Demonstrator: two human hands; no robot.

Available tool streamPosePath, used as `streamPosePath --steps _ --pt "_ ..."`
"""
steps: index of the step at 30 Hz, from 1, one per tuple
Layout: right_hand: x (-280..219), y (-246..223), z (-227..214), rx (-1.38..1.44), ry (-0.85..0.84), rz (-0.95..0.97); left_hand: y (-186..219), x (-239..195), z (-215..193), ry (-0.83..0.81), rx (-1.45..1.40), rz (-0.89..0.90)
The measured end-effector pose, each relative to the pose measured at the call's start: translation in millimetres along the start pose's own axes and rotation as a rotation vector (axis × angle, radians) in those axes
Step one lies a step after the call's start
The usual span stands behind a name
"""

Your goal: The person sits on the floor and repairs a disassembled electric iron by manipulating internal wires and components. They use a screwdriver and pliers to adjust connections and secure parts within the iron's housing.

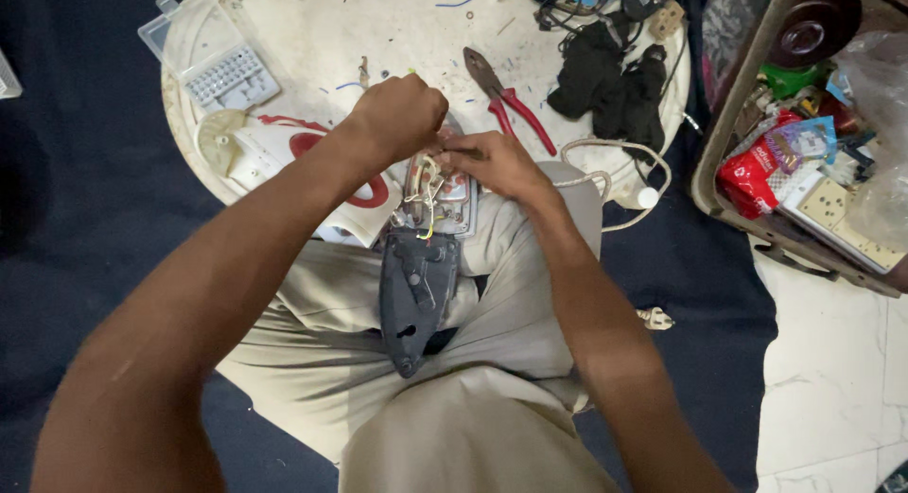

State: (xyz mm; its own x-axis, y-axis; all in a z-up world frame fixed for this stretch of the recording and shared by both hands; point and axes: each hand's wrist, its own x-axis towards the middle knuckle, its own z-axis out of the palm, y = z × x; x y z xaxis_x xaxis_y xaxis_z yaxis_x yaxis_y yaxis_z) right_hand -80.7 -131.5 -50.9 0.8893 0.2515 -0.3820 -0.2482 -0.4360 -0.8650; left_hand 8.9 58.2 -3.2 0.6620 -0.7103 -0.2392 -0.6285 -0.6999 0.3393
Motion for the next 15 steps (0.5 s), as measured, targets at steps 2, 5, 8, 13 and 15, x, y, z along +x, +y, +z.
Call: streamPosePath --steps 2,5,8,13,15 --pt "-3.3 -2.5 1.1 0.033 -0.001 -0.091 -1.1 -0.9 -0.2 0.012 -0.026 -0.020" --pt "-8.4 -10.2 1.2 -0.109 0.070 -0.066 -4.0 -4.3 1.5 0.054 -0.102 -0.031" --pt "-12.3 -19.0 8.0 -0.268 0.154 -0.033 -9.5 -10.6 5.8 0.044 -0.211 -0.097" --pt "-13.0 -18.6 12.6 -0.179 0.221 -0.075 -22.9 -31.4 13.8 0.196 -0.390 -0.112" --pt "-10.6 -14.4 13.8 -0.059 0.227 -0.114 -26.8 -43.5 16.9 0.263 -0.446 -0.153"
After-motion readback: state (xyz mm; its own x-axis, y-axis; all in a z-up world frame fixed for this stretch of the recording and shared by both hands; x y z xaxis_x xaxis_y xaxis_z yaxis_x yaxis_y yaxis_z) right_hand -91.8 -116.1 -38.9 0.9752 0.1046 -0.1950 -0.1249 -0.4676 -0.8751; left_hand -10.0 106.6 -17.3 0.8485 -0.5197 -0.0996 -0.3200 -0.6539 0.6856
